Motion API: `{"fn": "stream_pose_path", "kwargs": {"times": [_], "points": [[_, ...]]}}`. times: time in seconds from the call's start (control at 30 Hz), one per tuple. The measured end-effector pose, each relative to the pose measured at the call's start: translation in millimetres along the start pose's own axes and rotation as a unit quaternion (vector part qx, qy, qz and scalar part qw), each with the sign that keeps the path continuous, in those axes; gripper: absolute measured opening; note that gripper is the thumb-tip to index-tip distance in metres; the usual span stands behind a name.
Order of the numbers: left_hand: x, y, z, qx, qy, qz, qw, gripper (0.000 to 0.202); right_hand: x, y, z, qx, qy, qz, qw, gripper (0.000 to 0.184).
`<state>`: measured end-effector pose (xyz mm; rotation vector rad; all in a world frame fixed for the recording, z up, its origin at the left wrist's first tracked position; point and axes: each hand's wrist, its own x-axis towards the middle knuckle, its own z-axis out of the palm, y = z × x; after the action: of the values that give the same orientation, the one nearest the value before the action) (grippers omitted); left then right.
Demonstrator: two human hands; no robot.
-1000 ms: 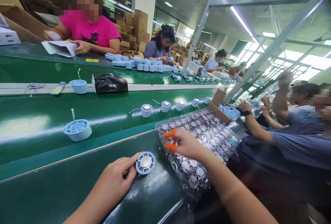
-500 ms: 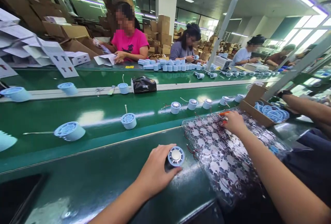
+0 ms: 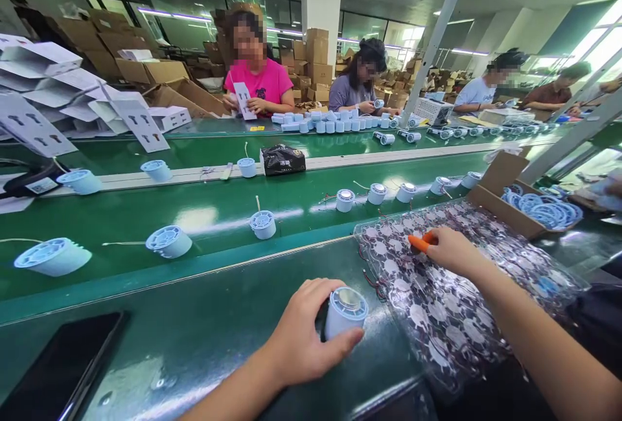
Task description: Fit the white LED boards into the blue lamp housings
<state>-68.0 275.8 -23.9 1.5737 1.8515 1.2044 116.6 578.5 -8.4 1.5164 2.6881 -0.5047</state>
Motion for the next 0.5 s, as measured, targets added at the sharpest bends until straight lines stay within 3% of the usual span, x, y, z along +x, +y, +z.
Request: {"fn": "stream_pose_path", "kwargs": {"times": [0.1,0.2,0.37,0.43,0.5], "points": [[-1,9,3.6,0.058,-0.002,-0.007,0.998,0.039,3,4,-2,-0.068,0.013,0.017,0.997,0.021],[13,9,-4.4,0.140,-0.005,-0.025,0.990,0.040,2,14,-7,-0.046,0.034,-0.043,0.997,0.026],[93,-30,-39.3,0.245,0.014,-0.023,0.969,0.050,-7,28,-4,0.045,0.019,-0.223,0.974,0.054],[128,-49,-52.0,0.317,0.047,-0.046,0.946,0.054,-8,29,2,0.053,0.000,-0.257,0.965,0.055],[152,-62,-62.0,0.393,0.041,-0.092,0.914,0.055,-7,28,8,0.051,-0.005,-0.270,0.962,0.051]]}}
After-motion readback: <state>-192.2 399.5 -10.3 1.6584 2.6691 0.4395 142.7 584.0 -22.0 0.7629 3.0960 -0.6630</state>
